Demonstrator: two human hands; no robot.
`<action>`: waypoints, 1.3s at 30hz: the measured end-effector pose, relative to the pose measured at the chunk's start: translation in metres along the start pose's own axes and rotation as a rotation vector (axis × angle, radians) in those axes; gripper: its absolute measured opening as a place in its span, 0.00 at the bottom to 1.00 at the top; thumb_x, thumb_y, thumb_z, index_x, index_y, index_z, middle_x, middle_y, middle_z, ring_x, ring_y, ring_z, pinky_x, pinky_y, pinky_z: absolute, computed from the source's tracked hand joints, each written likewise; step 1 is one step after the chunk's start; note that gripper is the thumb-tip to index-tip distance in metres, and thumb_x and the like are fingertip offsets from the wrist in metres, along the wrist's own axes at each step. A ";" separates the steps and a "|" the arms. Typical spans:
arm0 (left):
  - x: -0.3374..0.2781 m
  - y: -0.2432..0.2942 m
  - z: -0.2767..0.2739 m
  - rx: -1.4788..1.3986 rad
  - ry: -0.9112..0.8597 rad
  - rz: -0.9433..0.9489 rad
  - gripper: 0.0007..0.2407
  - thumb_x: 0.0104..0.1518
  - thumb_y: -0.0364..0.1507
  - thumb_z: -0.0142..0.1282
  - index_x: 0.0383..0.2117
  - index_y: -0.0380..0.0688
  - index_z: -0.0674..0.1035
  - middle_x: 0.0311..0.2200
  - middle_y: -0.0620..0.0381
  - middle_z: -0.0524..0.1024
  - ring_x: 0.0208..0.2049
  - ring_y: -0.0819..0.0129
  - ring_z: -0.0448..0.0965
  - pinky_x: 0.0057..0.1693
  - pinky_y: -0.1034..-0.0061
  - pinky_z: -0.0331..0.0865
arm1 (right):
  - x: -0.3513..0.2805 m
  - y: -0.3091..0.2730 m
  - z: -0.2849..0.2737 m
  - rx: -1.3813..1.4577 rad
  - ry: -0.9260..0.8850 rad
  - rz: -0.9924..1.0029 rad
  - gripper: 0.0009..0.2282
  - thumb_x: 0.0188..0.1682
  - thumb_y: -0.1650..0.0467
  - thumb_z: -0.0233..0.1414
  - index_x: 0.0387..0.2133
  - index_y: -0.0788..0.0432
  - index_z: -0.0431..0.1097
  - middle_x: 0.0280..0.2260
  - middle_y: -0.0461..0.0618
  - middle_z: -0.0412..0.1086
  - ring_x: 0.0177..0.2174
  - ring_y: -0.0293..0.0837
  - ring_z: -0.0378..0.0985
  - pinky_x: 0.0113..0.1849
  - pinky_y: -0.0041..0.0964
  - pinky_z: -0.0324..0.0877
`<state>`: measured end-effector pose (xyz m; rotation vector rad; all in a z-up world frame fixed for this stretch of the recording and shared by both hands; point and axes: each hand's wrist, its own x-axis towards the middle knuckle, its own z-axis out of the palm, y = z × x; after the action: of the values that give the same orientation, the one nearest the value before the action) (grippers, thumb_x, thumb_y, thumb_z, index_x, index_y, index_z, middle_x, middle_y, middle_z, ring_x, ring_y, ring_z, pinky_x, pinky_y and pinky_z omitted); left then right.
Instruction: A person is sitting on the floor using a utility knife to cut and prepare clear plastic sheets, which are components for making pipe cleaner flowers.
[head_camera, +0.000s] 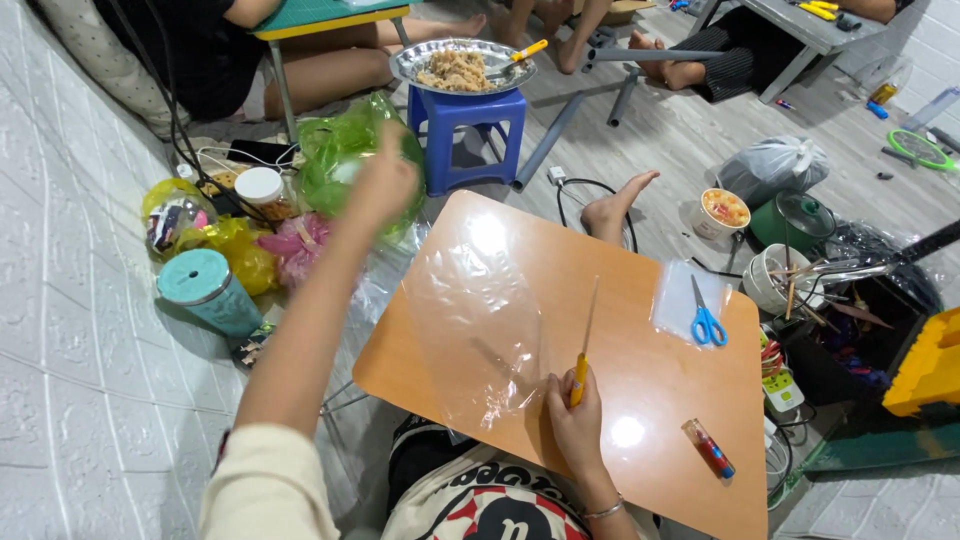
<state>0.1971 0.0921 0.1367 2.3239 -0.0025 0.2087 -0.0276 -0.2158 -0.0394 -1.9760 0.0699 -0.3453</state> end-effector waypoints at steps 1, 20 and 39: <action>-0.017 -0.017 0.043 0.003 0.000 0.002 0.22 0.60 0.21 0.42 0.62 0.47 0.59 0.16 0.62 0.66 0.15 0.72 0.66 0.20 0.76 0.62 | 0.001 -0.001 0.000 0.003 0.002 0.000 0.08 0.52 0.75 0.53 0.27 0.56 0.59 0.22 0.43 0.57 0.20 0.36 0.61 0.27 0.28 0.65; -0.219 0.023 0.138 -0.156 -0.376 0.277 0.06 0.55 0.32 0.56 0.30 0.46 0.81 0.25 0.60 0.81 0.24 0.68 0.78 0.33 0.74 0.71 | 0.001 -0.013 -0.049 0.198 -0.039 0.264 0.07 0.53 0.67 0.48 0.37 0.59 0.62 0.26 0.46 0.61 0.24 0.37 0.63 0.27 0.30 0.63; -0.221 0.041 0.151 0.065 -0.334 0.272 0.08 0.57 0.40 0.56 0.27 0.55 0.84 0.25 0.70 0.79 0.31 0.75 0.77 0.39 0.77 0.71 | -0.044 -0.073 -0.146 -0.641 -0.068 0.591 0.16 0.43 0.60 0.61 0.37 0.59 0.81 0.29 0.48 0.81 0.23 0.41 0.75 0.25 0.30 0.62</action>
<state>-0.0011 -0.0586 0.0303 2.3912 -0.4862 -0.0471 -0.1177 -0.3053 0.0730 -2.4652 0.7856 0.1577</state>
